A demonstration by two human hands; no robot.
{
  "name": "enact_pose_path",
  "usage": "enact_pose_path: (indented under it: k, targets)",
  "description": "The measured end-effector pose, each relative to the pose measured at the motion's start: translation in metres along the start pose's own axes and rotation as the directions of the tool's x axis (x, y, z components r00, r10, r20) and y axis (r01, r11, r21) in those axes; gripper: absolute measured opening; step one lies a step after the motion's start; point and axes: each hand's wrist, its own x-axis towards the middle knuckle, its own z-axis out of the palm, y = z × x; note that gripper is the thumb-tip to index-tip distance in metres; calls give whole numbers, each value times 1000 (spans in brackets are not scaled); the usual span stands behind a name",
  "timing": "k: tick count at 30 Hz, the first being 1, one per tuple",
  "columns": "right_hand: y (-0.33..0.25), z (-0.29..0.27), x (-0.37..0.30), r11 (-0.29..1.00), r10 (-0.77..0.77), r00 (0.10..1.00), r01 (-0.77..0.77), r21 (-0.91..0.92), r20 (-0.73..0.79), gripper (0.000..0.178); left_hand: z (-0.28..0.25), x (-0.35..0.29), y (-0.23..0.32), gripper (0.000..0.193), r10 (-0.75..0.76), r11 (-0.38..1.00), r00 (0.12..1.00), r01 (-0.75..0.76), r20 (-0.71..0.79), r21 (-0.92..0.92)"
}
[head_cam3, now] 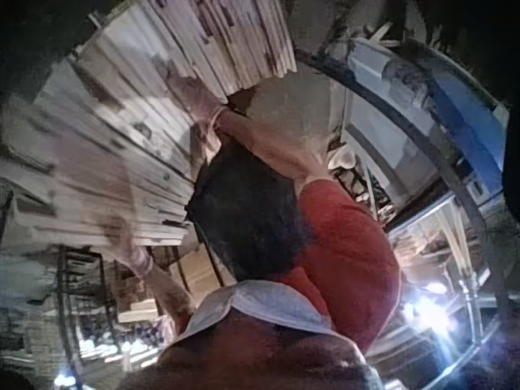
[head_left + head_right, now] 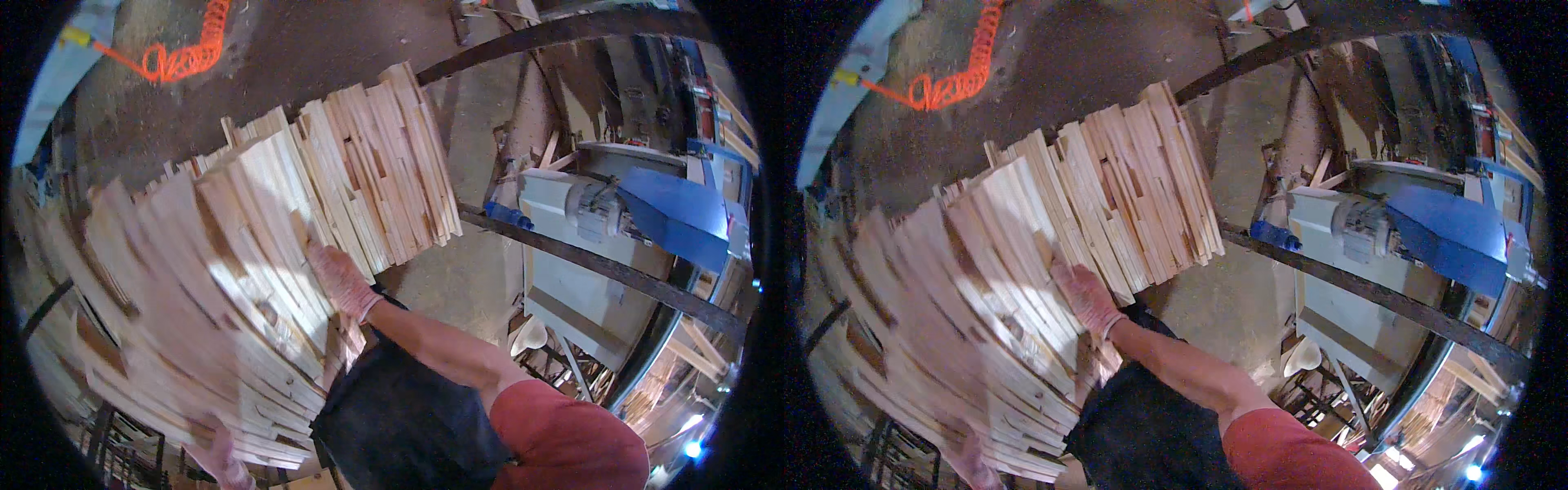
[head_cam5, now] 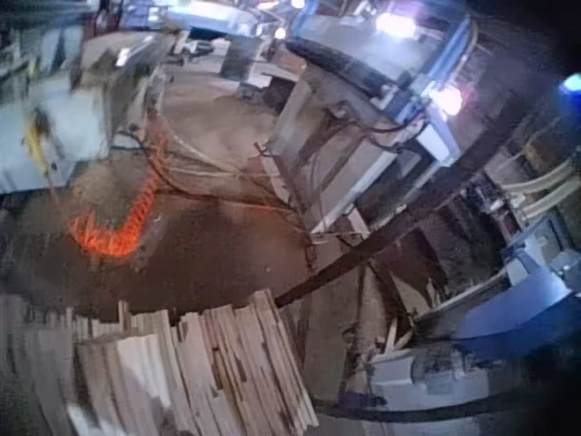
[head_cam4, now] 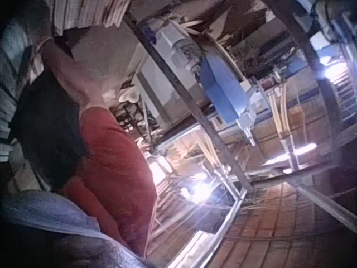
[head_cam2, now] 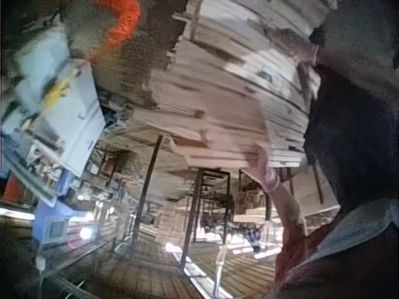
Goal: The person repeatedly picks up stacks of light-colored wooden planks from a metal table and places them onto a nearby metal rack. The worker wears pink gloves and moves the planks in batches, organizing them into neat piles on the rack throughout the video.
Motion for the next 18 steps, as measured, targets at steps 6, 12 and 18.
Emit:
enact_pose_path:
  k: [6, 12, 18]
  targets:
    - [-64, 1, -80, 901, -199, 979, 164, 401, 48, 76, -82, -162, 72, 48, 243, 443, 931, -356, 272, 823]
    - [-157, -39, -172, 838, -506, 862, 488, 242, 14, 24, -108, -264, 100, 66, 393, -102, 798, -456, 457, 884]
    - [-175, -102, -272, 512, -858, 481, 831, -217, -180, 33, -106, -301, 107, 79, 474, -514, 528, -484, 705, 708]
